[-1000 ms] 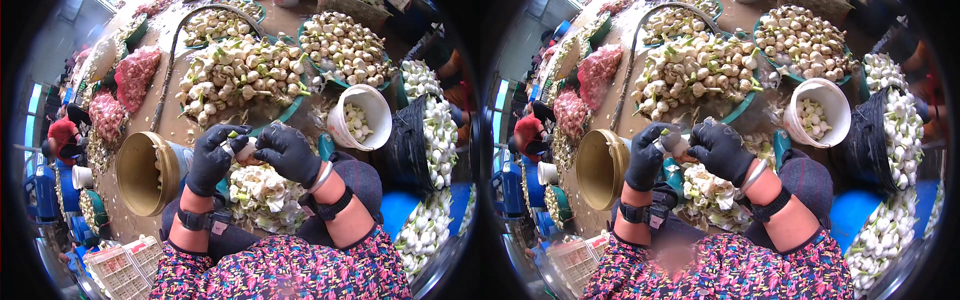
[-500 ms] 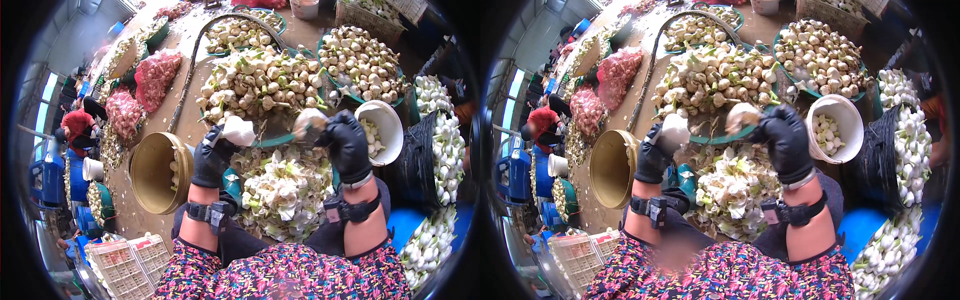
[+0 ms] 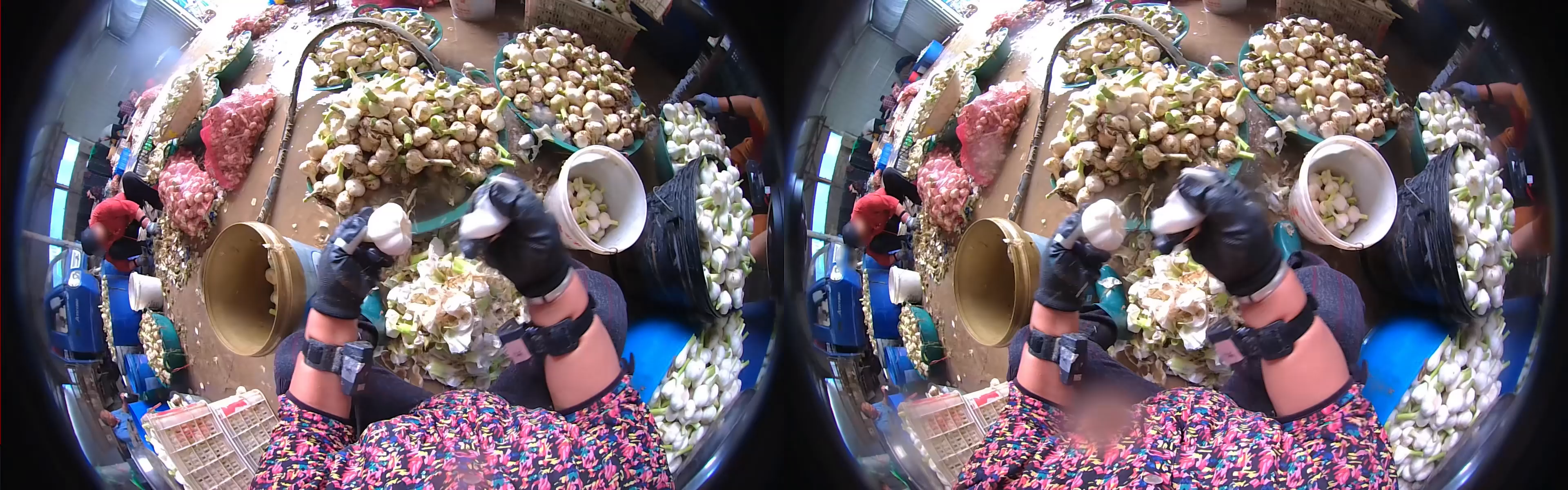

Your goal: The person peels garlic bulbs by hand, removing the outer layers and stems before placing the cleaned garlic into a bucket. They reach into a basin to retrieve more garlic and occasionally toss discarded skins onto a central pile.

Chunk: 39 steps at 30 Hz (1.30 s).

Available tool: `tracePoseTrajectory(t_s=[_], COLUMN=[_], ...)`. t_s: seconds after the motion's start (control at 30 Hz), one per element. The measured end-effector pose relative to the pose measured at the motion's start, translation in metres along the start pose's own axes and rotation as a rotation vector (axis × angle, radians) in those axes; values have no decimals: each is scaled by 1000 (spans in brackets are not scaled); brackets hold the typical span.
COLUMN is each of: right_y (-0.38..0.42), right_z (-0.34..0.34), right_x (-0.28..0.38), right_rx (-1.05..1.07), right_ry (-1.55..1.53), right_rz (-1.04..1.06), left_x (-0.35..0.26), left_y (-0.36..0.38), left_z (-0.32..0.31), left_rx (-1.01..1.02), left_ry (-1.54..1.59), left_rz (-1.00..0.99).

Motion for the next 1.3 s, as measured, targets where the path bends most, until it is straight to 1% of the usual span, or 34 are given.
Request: tracePoseTrajectory(t_s=[0.03, 0.07, 0.1, 0.13, 0.17, 0.2, 0.23, 0.27, 0.3, 0.33, 0.37, 0.4, 0.43, 0.47, 0.5, 0.53, 0.57, 0.63, 0.7, 0.73, 0.77, 0.83, 0.87, 0.93, 0.97, 1.0, 1.03, 1.07, 1.1, 1.13, 1.17, 1.23, 1.27, 1.3], right_y=[0, 3, 5, 6, 9, 14, 19, 25, 26, 25, 22, 22, 22, 22, 20, 19, 19, 23, 20, 18, 15, 11, 10, 5, 2, 2, 1, -1, -1, 0, 0, -4, -5, -4], right_z=[4, 3, -4, -2, 4, 7, 10, 12, 8, 1, -3, 0, 3, 0, -5, -7, -2, 8, 9, 8, 6, 9, 9, 9, 8, 11, 13, 13, 13, 17, 17, 18, 20, 22], right_x=[9, 13, 12, 4, -7, -15, -22, -28, -30, -28, -30, -35, -40, -39, -35, -33, -35, -41, -38, -33, -27, -22, -21, -19, -18, -22, -26, -30, -35, -43, -50, -57, -57, -58], right_rx=[-7, -21, -78, 51, 188, 296, 409, 491, 573, 608, 613, 552, 491, 491, 449, 408, 429, 326, 270, 234, 200, 162, 132, 97, 64, 68, 69, 8, -53, -88, -87, -191, -176, -191], right_ry=[-36, 211, 449, 829, 1204, 1355, 1500, 1614, 1727, 1742, 1775, 1756, 1737, 1736, 1723, 1708, 1694, 1595, 1605, 1601, 1598, 1621, 1633, 1585, 1542, 1529, 1530, 1465, 1399, 1438, 1440, 1324, 1273, 1191], right_rz=[-22, -137, -294, -374, -451, -587, -725, -782, -839, -912, -936, -878, -821, -824, -754, -686, -665, -486, -449, -465, -482, -461, -438, -405, -368, -357, -351, -310, -269, -158, -153, -42, -31, -42], left_x=[-15, -26, -54, -71, -100, -125, -138, -150, -153, -149, -139, -128, -110, -82, -59, -31, -3, 59, 97, 151, 145, 155, 158, 128, 112, 96, 83, 73, 64, 54, 44, 24, 14, 13], left_y=[2, 4, 11, 15, 23, 30, 37, 43, 39, 34, 28, 14, -3, -21, -41, -59, -77, -113, -134, -156, -151, -153, -156, -153, -144, -133, -122, -114, -105, -94, -78, -51, -43, -35], left_z=[9, 14, 32, 59, 64, 82, 113, 143, 138, 132, 126, 101, 74, 78, 72, 67, 68, 98, 106, 156, 137, 141, 146, 125, 112, 96, 78, 63, 47, 31, 14, -17, -28, -31], left_rx=[6, -157, -85, -196, -280, -369, -465, -465, -462, -369, -279, -197, -177, -84, 36, 71, 106, 191, 128, 245, 176, 246, 251, 356, 352, 227, 103, 103, 165, 225, 284, 323, 524, 496], left_ry=[160, -152, -757, -578, -558, -514, -781, -999, -1337, -1414, -1486, -1417, -1348, -1228, -1257, -1301, -1344, -1563, -1706, -1819, -1857, -1867, -1866, -1721, -1725, -1103, -477, -479, -344, -209, -309, -446, -694, -729], left_rz=[22, -145, -324, -399, -456, -344, -297, -101, -57, -123, -188, -163, -90, -51, 11, 69, 126, 161, 362, 349, 395, 338, 341, 388, 392, 473, 510, 505, 485, 463, 370, 240, -146, -147])
Point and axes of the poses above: each hand's wrist, its own y-axis away from the middle knuckle, its own z-axis out of the back of the hand, x = y × z, the point moved 1 cm from there along -y, towards the middle knuckle, and after that the axes turned 8 degrees about x, right-handed, at the moved point
